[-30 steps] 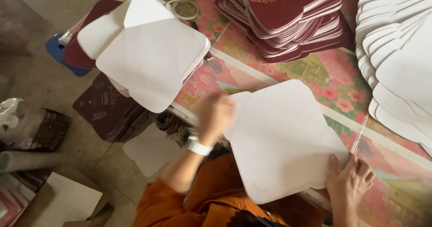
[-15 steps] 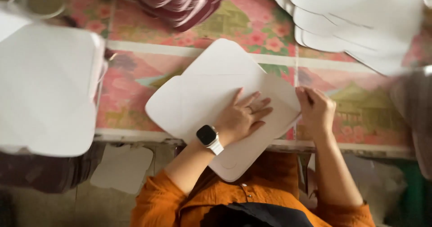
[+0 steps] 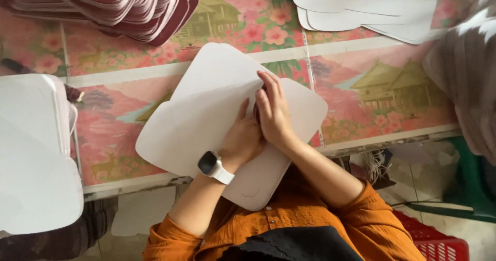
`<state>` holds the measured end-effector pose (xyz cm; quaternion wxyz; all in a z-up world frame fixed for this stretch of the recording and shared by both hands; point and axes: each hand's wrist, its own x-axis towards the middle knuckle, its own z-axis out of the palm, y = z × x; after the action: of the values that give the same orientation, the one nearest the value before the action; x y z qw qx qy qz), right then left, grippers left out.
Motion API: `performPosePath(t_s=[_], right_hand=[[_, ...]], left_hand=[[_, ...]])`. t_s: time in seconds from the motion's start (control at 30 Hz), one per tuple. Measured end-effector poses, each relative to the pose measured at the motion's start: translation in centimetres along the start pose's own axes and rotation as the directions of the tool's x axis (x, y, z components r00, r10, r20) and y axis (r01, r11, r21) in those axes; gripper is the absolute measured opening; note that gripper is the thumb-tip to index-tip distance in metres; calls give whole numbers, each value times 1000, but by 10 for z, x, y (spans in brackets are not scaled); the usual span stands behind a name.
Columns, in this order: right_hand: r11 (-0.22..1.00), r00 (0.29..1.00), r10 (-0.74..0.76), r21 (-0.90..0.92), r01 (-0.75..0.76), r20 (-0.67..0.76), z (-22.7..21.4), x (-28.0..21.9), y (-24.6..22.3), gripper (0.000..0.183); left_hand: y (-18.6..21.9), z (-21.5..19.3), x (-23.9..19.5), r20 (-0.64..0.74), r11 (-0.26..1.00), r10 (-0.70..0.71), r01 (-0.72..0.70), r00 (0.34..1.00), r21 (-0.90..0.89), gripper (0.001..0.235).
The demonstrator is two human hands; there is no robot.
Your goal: Folding cardstock into envelopes and inserting cards into them before stacking the finished products.
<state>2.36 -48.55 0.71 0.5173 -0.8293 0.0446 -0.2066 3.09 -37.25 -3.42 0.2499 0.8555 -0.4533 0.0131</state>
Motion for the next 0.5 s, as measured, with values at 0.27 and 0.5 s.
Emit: performPosePath(t_s=[0.27, 0.5], right_hand=[[984, 978, -57, 177, 21, 203, -27, -4, 26, 52], [670, 997, 50, -742, 13, 62, -97, -40, 52, 52]], left_hand=[[29, -26, 0, -323, 946, -267, 183, 908, -267, 23], [35, 17, 22, -115, 985, 127, -112, 985, 128, 20]])
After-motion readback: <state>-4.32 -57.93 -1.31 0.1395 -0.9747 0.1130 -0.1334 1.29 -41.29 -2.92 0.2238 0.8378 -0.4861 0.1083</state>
